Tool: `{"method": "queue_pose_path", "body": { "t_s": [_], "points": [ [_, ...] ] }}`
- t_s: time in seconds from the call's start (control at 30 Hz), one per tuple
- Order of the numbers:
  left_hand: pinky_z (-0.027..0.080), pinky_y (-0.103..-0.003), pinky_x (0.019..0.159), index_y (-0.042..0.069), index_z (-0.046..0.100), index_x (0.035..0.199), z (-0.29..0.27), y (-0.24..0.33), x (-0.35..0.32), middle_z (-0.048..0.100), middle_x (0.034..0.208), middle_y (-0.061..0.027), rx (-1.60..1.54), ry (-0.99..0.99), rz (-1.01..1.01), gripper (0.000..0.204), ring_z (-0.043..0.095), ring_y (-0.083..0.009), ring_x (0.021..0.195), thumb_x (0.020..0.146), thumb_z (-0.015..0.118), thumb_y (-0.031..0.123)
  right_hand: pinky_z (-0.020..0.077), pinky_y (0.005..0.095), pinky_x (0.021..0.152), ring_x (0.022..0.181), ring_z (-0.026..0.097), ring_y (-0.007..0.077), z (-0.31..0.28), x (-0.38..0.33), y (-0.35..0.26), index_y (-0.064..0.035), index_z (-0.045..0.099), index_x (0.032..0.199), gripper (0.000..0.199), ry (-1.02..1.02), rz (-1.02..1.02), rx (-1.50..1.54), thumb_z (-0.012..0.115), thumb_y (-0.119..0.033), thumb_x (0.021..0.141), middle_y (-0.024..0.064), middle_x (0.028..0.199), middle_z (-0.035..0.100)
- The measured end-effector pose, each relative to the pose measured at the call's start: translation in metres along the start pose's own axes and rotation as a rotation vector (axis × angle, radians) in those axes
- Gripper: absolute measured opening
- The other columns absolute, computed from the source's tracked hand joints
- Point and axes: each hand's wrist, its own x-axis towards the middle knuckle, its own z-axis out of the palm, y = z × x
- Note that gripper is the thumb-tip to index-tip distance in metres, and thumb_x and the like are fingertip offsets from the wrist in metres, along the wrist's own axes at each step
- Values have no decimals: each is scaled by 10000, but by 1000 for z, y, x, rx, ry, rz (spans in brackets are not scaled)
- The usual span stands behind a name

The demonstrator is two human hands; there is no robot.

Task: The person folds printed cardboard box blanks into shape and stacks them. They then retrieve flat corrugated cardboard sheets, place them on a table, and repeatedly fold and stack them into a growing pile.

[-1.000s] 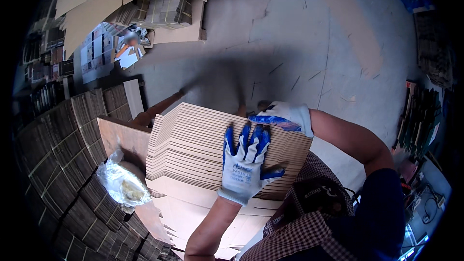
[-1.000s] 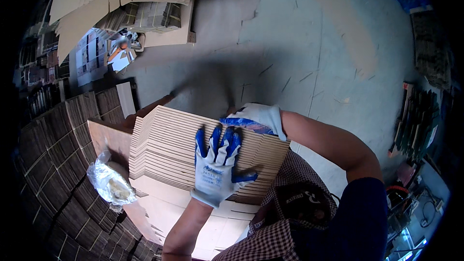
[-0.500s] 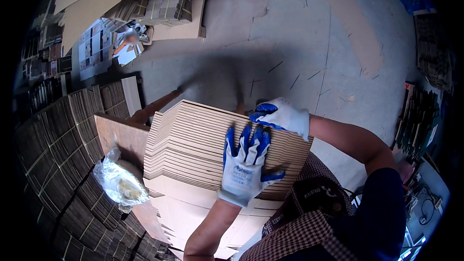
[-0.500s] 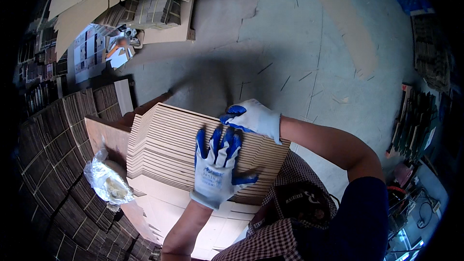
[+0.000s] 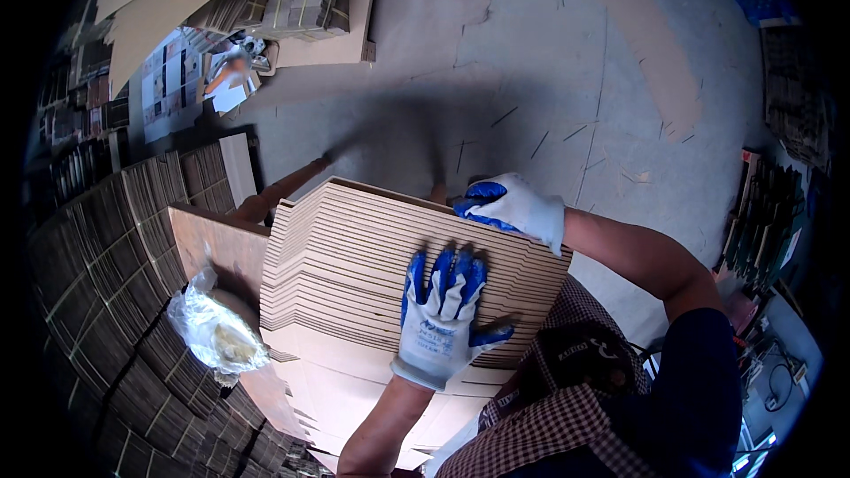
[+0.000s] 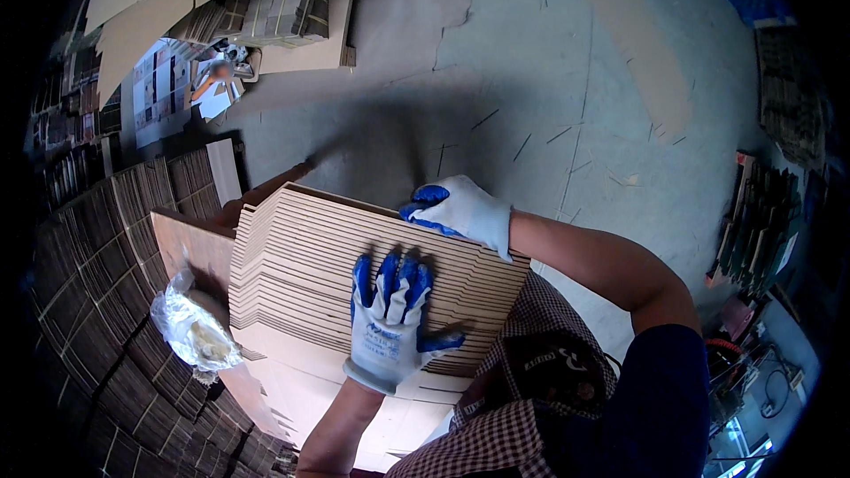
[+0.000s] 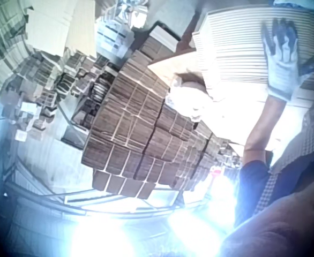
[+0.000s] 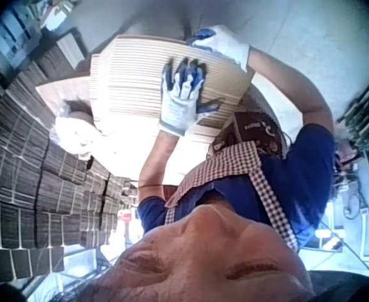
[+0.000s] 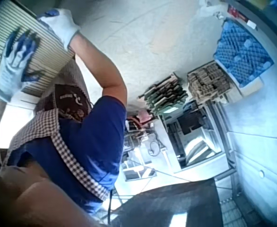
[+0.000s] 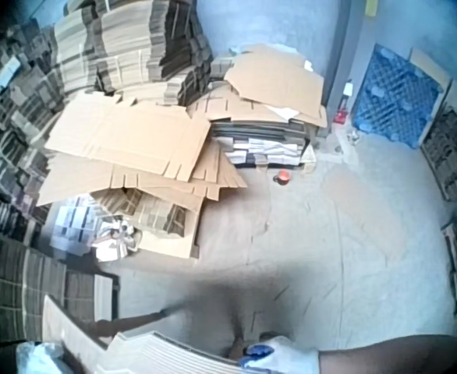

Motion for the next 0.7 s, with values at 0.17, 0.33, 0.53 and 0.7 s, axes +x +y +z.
{"method": "queue_pose_path", "body": {
  "t_s": [0.17, 0.33, 0.53, 0.7],
  "points": [
    [186, -590, 1191, 90, 422, 1463, -6, -3, -2, 264, 1589, -113, -23, 6, 41, 885, 240, -328, 1480, 820, 622, 664, 503, 305, 740, 775, 629, 144, -4, 17, 10, 10, 734, 983, 296, -73, 158, 99, 728, -270, 887, 88, 872, 719],
    [235, -585, 1172, 40, 623, 1224, -18, -22, 12, 433, 1459, -131, -17, 312, 25, 510, 355, -362, 1396, 818, 713, 334, 515, 352, 781, 797, 658, 220, -28, -5, 8, -32, 738, 1007, 356, -233, 110, -71, 672, -370, 917, 107, 911, 726],
    [275, -548, 1155, 78, 675, 1147, -33, -53, 60, 596, 1145, -105, 107, 335, 26, 380, 521, -335, 1196, 778, 732, 150, 533, 381, 765, 742, 666, 265, -12, -22, 24, -31, 706, 971, 364, -35, -25, -268, 585, -374, 971, 154, 839, 695],
    [352, -526, 1056, 79, 679, 1043, -37, -56, 62, 598, 1060, -117, 63, 305, 70, 317, 539, -342, 1108, 751, 739, 189, 545, 359, 679, 693, 672, 243, -6, -37, 19, -40, 694, 971, 340, 64, -145, -315, 578, -359, 975, 120, 811, 693]
  ]
}}
